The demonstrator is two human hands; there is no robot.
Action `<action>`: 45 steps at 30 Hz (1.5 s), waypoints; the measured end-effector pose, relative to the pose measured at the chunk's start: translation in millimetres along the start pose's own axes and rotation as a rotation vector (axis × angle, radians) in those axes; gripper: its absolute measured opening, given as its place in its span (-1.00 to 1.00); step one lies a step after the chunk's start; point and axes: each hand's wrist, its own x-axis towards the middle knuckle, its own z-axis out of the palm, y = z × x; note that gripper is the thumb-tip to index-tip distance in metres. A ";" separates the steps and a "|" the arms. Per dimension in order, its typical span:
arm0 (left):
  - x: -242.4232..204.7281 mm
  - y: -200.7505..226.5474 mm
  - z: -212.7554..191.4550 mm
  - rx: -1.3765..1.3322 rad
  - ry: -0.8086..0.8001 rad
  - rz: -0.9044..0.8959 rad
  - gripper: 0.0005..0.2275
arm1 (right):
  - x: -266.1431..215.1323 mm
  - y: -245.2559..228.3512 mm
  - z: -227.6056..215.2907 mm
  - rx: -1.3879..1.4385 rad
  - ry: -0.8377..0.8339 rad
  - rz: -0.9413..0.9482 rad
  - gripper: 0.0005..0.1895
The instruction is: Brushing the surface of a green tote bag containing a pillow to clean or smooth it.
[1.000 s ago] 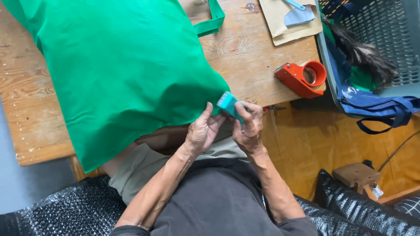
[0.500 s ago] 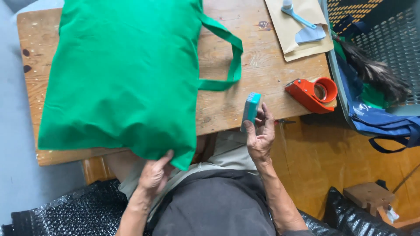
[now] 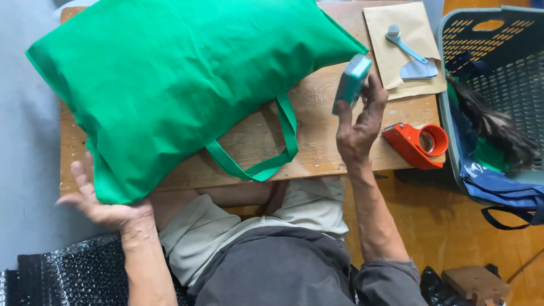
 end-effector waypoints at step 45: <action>-47.7 -111.5 13.2 0.761 -0.470 0.076 -0.67 | -47.8 43.9 -18.9 -0.526 -0.036 -0.029 -0.39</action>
